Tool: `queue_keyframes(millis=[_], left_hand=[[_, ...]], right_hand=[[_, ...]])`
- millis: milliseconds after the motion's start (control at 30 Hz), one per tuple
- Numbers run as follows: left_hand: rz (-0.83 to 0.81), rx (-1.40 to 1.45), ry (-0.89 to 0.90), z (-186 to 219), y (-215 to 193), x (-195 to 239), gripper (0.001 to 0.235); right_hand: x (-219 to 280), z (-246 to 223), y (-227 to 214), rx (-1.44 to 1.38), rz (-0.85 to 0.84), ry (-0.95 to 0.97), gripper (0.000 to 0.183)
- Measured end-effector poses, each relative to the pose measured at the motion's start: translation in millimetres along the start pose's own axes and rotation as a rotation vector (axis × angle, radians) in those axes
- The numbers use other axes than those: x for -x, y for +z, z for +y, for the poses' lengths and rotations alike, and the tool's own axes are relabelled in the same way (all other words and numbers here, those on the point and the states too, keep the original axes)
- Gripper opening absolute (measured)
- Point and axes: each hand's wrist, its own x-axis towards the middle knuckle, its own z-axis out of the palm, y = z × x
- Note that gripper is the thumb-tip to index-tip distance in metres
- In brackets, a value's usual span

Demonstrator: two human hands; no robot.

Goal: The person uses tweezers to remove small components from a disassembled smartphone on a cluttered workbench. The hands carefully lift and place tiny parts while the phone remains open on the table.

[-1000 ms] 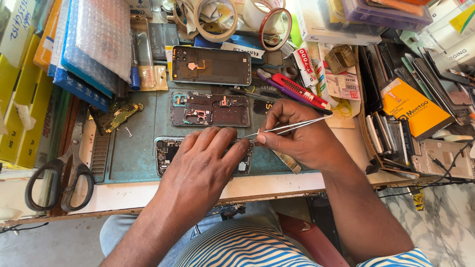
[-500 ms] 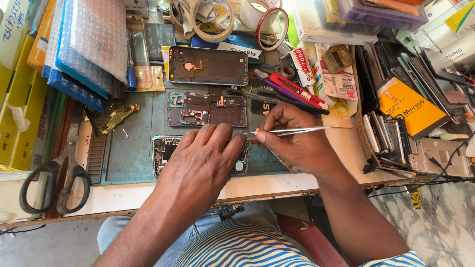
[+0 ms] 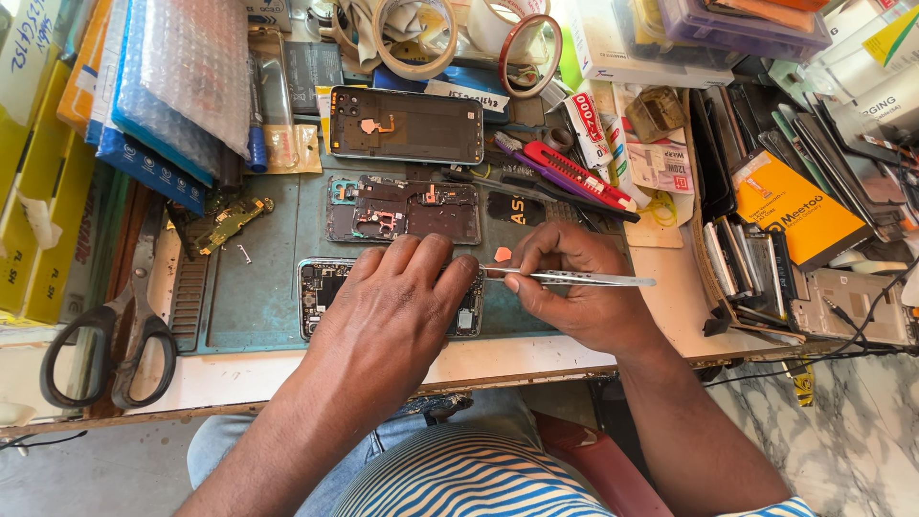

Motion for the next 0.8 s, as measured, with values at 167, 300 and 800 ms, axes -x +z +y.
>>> queue_keyframes(millis=[167, 300, 800], left_hand=[[-0.004, -0.037, 0.009, 0.2, 0.4, -0.5, 0.036], [0.003, -0.057, 0.014, 0.8, 0.7, -1.0, 0.034], [-0.005, -0.073, -0.005, 0.6, 1.9, -3.2, 0.035]], right_hand=[[-1.6, -5.2, 2.0, 0.067, -0.003, -0.048, 0.019], [-1.0, -3.2, 1.2, 0.11, -0.002, -0.07, 0.02], [16.7, 36.5, 16.4, -0.207, 0.129, 0.002, 0.021]])
